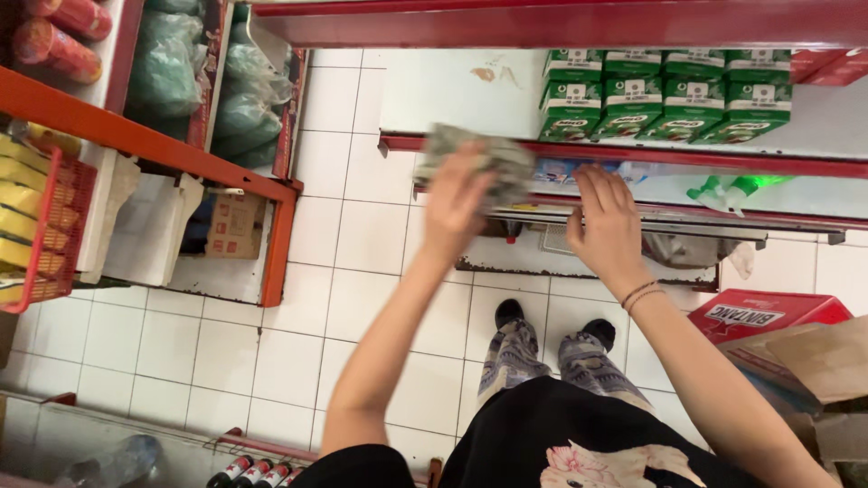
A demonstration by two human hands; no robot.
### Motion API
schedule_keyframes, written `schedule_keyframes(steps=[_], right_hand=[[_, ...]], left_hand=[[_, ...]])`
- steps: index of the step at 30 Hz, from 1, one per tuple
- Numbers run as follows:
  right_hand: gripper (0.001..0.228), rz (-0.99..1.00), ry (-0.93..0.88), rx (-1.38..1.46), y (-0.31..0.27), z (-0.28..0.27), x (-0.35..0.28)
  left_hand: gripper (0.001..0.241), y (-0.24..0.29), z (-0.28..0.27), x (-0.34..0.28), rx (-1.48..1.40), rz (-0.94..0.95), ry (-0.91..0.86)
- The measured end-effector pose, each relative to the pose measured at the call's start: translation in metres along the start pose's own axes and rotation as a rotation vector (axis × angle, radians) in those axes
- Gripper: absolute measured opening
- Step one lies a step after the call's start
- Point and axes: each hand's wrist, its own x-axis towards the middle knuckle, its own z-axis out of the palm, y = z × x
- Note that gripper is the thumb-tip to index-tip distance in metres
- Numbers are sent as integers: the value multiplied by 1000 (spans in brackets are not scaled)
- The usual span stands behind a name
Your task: The person sprays a cleaning solution onto a cloth and wipes the metal edges of a refrigerated display shelf. They then use a handheld barcode scanner to scan items from a cardboard box and place them onto the shelf.
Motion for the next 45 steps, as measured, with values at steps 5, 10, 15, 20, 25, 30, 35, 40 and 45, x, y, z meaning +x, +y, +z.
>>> schedule_keyframes(steps=[5,10,15,20,25,30,35,40,45], right_hand=[[43,22,-15,-31,10,17,-14],[50,-19,41,-21,12,23,-16],[51,-1,44,3,9,23,-15],[52,-1,45,-14,10,25,-13],[53,-9,16,-54,11,24,-16],[55,-5,54,-1,7,18,-12],[53,39,66,54,3,8,-3],[50,64,9,125,14,-9,-5],[49,248,154,156,44,-52,-36]], left_hand=[[58,43,52,12,112,101,-300],[52,-8,42,-19,222,101,-375],[57,-56,1,-47,294,-70,-255],[60,-8,38,-36,97,-108,-256],[53,21,55,-20,119,5,-311],[57,-21,-5,-18,239,-138,-284],[70,-9,0,-11,253,-182,-319],[60,40,60,4,187,-58,-384],[53,104,135,22,51,104,-488]])
